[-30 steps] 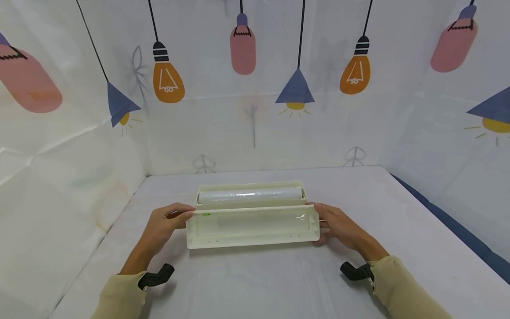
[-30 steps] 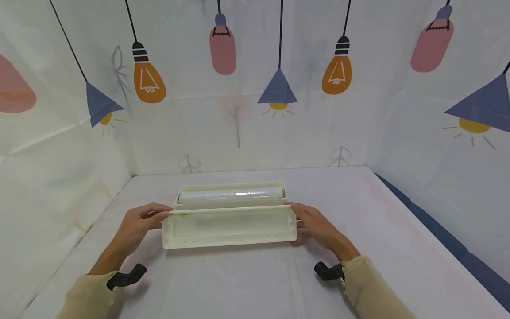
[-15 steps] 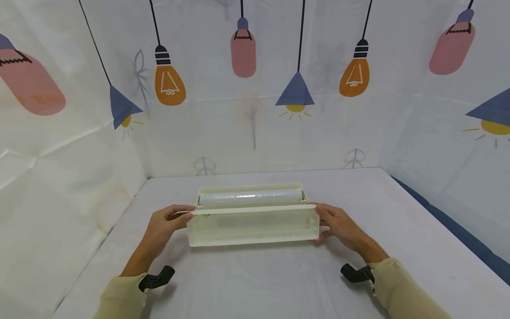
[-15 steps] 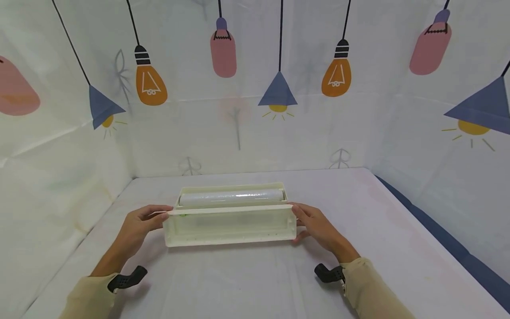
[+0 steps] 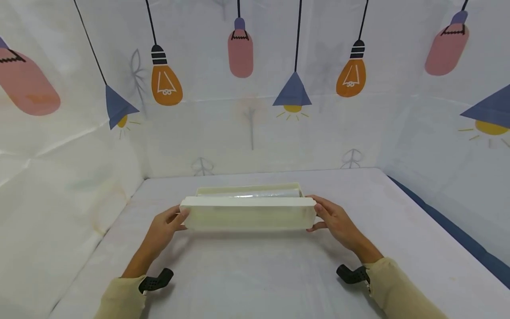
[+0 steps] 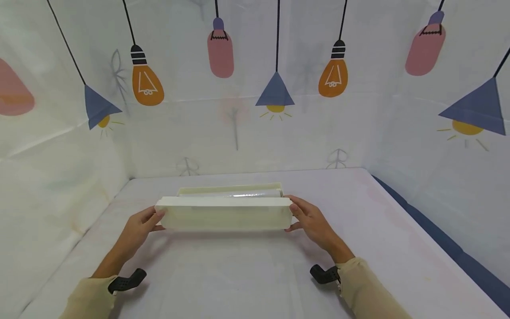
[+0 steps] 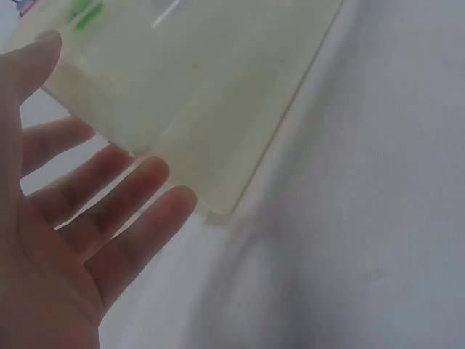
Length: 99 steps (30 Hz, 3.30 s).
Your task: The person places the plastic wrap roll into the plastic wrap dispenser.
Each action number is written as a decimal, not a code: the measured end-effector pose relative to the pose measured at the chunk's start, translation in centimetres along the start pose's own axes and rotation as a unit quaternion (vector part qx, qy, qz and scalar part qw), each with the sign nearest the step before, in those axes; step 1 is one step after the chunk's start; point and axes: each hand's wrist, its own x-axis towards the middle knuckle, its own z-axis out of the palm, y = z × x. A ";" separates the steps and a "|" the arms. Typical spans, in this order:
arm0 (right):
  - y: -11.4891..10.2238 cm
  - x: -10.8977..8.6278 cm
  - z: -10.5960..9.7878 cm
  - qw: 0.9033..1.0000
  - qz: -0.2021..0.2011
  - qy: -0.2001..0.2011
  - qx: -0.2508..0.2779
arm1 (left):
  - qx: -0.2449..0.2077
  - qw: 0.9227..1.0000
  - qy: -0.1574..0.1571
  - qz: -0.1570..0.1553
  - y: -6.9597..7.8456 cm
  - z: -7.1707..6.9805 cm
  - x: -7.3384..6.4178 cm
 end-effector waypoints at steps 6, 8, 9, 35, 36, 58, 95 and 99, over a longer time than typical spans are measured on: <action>0.0 0.1 -0.3 1.000 -0.016 0.007 -0.005 | -0.015 1.000 -0.023 -0.015 0.6 -0.2 0.0; 0.0 0.1 -0.4 1.000 -0.016 0.004 0.003 | -0.012 1.000 -0.021 -0.013 0.9 -0.3 0.0; 0.1 0.2 -0.4 1.000 -0.016 0.003 0.007 | -0.011 1.000 -0.020 -0.012 1.0 -0.3 -0.1; -0.8 0.1 -1.0 0.998 -0.042 0.012 0.035 | -0.084 0.996 -0.037 -0.001 2.7 -0.8 -0.3; -0.8 0.0 -1.0 0.999 -0.039 0.011 0.034 | -0.088 0.995 -0.036 0.001 2.8 -0.8 -0.3; -1.5 2.2 -2.5 0.998 -0.033 0.041 0.044 | -0.137 0.988 -0.023 0.070 3.9 0.2 2.8; -0.6 4.4 -1.3 0.993 -0.034 0.109 0.013 | -0.076 0.995 -0.043 0.049 1.2 -0.1 5.7; -0.5 4.8 -1.3 0.994 -0.045 0.098 0.023 | -0.069 0.995 -0.046 0.059 0.8 -0.3 5.9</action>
